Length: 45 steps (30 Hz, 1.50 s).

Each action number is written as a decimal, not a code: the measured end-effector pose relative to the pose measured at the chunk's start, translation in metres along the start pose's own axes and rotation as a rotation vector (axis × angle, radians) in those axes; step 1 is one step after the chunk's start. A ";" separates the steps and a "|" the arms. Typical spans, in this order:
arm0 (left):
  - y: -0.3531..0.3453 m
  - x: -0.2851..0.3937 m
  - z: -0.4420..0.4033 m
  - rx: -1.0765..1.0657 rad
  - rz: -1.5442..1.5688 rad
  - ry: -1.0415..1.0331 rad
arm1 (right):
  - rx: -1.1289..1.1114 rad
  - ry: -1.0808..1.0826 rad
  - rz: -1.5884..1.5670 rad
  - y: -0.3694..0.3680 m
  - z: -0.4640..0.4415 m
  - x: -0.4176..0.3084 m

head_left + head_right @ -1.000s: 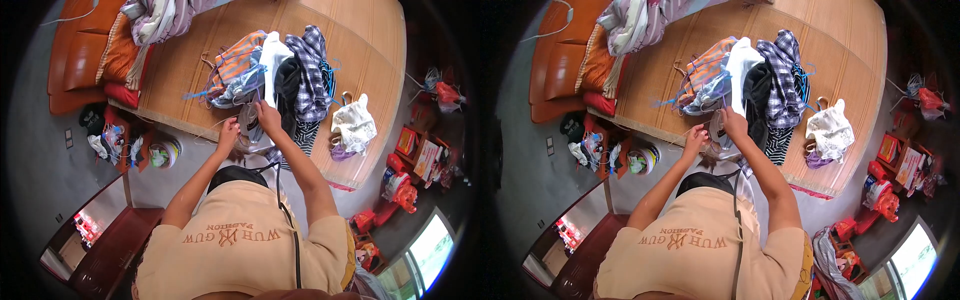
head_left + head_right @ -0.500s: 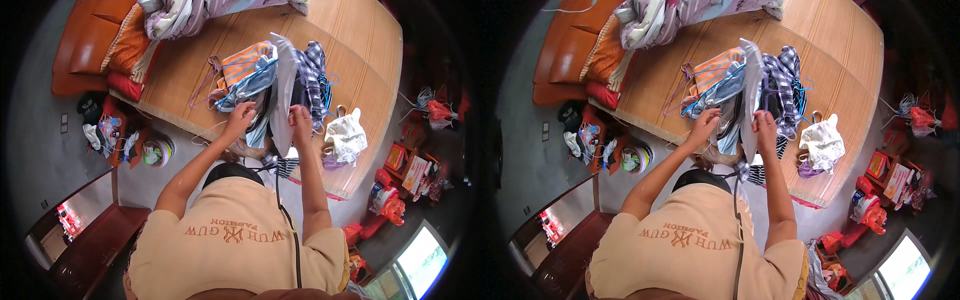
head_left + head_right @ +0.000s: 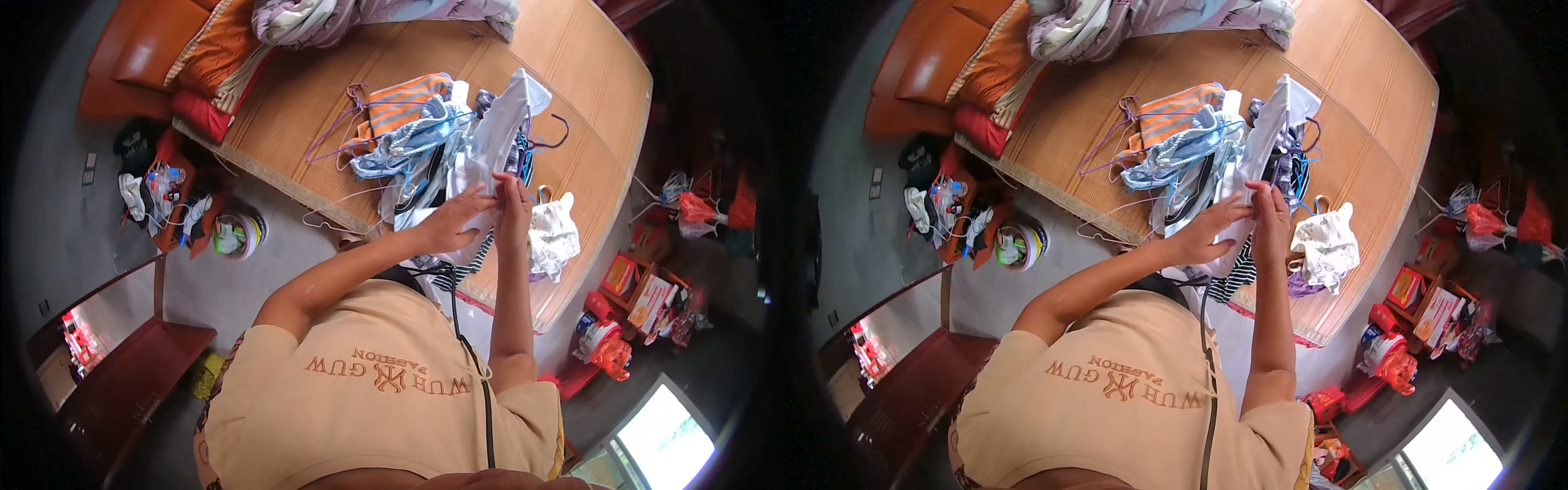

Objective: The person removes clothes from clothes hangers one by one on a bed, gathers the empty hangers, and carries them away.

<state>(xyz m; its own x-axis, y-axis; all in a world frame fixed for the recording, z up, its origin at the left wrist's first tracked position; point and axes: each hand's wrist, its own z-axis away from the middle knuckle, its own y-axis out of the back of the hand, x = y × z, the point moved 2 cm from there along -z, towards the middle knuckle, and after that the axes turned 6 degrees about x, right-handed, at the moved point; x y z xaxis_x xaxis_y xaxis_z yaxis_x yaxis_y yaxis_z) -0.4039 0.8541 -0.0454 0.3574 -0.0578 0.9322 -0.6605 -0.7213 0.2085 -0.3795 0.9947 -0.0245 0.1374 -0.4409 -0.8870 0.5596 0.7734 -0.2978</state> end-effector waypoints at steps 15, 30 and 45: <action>0.004 0.014 0.041 -0.106 -0.311 -0.046 | 0.306 -0.218 -0.153 0.052 -0.065 -0.004; 0.042 -0.101 0.084 -0.129 -0.617 0.225 | -0.461 -0.572 -0.398 -0.081 0.067 -0.157; 0.025 0.005 0.047 -0.090 0.086 0.072 | -0.222 0.580 1.991 -0.034 -0.022 -0.044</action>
<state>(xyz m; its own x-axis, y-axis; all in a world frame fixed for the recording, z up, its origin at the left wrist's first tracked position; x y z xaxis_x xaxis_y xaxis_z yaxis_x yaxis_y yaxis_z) -0.3874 0.8037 -0.0498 0.2510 -0.0651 0.9658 -0.7443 -0.6509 0.1496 -0.4228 0.9978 0.0166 0.0533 0.9974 0.0488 -0.0827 -0.0443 0.9956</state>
